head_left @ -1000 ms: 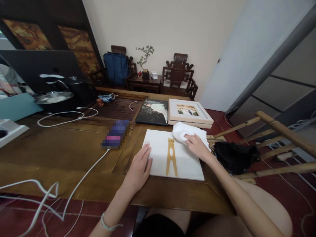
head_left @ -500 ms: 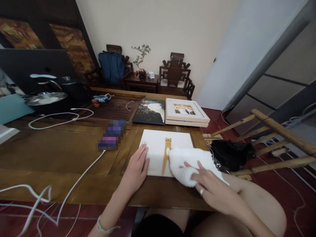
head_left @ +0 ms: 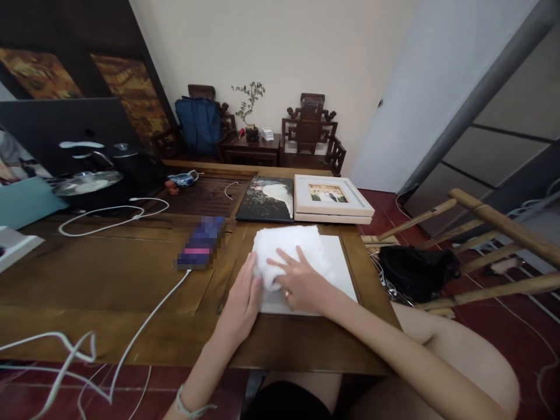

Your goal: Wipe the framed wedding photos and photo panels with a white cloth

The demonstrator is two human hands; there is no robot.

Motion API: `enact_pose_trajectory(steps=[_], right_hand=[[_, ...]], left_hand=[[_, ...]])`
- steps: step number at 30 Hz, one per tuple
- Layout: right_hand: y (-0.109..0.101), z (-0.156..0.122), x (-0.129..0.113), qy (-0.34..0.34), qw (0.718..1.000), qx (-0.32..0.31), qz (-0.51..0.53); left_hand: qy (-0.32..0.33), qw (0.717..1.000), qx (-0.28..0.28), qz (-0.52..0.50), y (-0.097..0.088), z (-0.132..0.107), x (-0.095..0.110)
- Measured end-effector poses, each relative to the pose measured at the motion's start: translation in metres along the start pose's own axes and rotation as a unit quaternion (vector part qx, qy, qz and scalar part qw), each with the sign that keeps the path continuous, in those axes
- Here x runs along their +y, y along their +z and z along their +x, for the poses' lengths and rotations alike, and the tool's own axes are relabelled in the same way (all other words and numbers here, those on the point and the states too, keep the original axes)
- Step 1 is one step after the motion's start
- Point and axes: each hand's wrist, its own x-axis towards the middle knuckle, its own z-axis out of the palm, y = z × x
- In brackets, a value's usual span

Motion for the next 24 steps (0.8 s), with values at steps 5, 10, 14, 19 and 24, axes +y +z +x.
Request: enact_pose_trajectory(steps=[5, 10, 14, 19, 24], right_hand=[[-0.016, -0.06, -0.036, -0.04, 0.993, -0.042, 0.102], [-0.025, -0.108, -0.027, 0.051, 0.985, -0.022, 0.164], [-0.009, -0.121, 0.011, 0.145, 0.983, 0.055, 0.097], [0.009, -0.119, 0.04, 0.222, 0.966, 0.116, 0.068], [0.013, -0.113, 0.036, 0.206, 0.97, 0.107, 0.077]], left_hand=[[0.001, 1.0, -0.006, -0.001, 0.0, -0.001, 0.0], [0.015, 0.998, -0.027, 0.047, 0.005, -0.002, -0.005], [0.016, 0.997, 0.02, 0.079, 0.012, -0.003, -0.01], [-0.021, 0.999, 0.045, 0.022, 0.009, -0.001, -0.008], [-0.142, 0.973, 0.013, -0.18, -0.01, 0.011, -0.007]])
